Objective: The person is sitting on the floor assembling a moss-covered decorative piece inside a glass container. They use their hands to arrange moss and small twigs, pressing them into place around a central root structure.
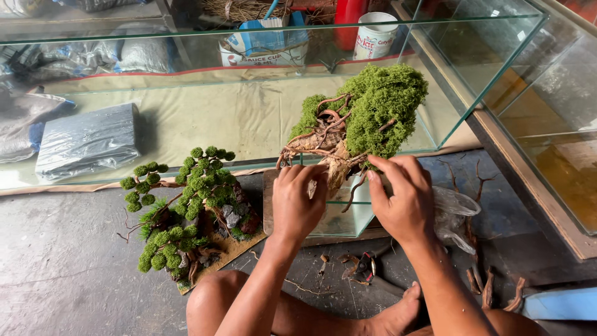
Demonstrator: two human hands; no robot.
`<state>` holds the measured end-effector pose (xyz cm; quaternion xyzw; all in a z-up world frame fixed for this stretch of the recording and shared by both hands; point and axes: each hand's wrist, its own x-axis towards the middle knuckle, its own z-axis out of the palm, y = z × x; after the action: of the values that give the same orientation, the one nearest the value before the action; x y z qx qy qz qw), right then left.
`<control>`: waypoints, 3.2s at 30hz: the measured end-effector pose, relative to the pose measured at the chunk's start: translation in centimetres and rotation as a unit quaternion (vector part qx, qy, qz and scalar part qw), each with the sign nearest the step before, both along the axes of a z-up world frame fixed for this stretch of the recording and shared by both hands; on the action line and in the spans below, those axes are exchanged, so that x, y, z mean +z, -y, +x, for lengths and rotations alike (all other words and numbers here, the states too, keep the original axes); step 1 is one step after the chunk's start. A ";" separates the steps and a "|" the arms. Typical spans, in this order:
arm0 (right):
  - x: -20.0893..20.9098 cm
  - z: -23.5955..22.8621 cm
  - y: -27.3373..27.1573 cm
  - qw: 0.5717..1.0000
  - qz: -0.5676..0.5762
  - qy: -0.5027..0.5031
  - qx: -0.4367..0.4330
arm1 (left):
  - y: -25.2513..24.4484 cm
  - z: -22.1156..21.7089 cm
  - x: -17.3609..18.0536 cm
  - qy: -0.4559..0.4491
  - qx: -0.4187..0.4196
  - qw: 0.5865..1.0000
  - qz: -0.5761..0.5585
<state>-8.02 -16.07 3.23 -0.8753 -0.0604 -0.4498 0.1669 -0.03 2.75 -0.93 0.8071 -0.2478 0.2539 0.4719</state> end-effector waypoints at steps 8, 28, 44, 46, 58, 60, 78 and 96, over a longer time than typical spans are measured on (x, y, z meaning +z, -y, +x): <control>1.2 1.2 -0.6 0.987 -0.111 -0.106 -0.040 | -4.6 -0.3 -0.4 0.021 -0.004 1.000 0.023; -9.6 -3.8 1.5 0.921 0.353 -0.154 -0.047 | -4.5 -1.4 -0.3 0.007 -0.093 0.969 0.231; -7.0 0.5 8.1 0.917 0.358 -0.175 0.007 | 4.6 -7.3 -3.0 -0.070 -0.083 0.979 0.175; -6.8 1.2 9.0 0.918 0.352 -0.181 0.027 | 5.7 -7.9 -3.0 -0.067 -0.101 0.984 0.130; -1.4 4.5 10.8 0.909 0.291 -0.289 -0.071 | 6.1 -10.8 -1.0 -0.058 -0.182 0.978 0.084; -0.5 5.7 10.8 0.964 0.205 -0.166 -0.018 | 4.7 -11.8 -0.7 -0.003 -0.196 0.975 0.106; 5.3 12.6 6.4 0.950 0.181 -0.244 0.065 | -3.5 -13.4 -28.4 0.091 -0.232 0.939 0.236; 4.9 6.5 6.3 0.993 -0.021 -0.063 0.100 | -5.5 -13.9 -17.4 0.011 -0.229 0.947 0.227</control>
<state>-1.56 -22.40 8.15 -0.8947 -0.1467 -0.3735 0.1963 -13.91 8.22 -18.37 0.8112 -0.4825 0.0852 0.3192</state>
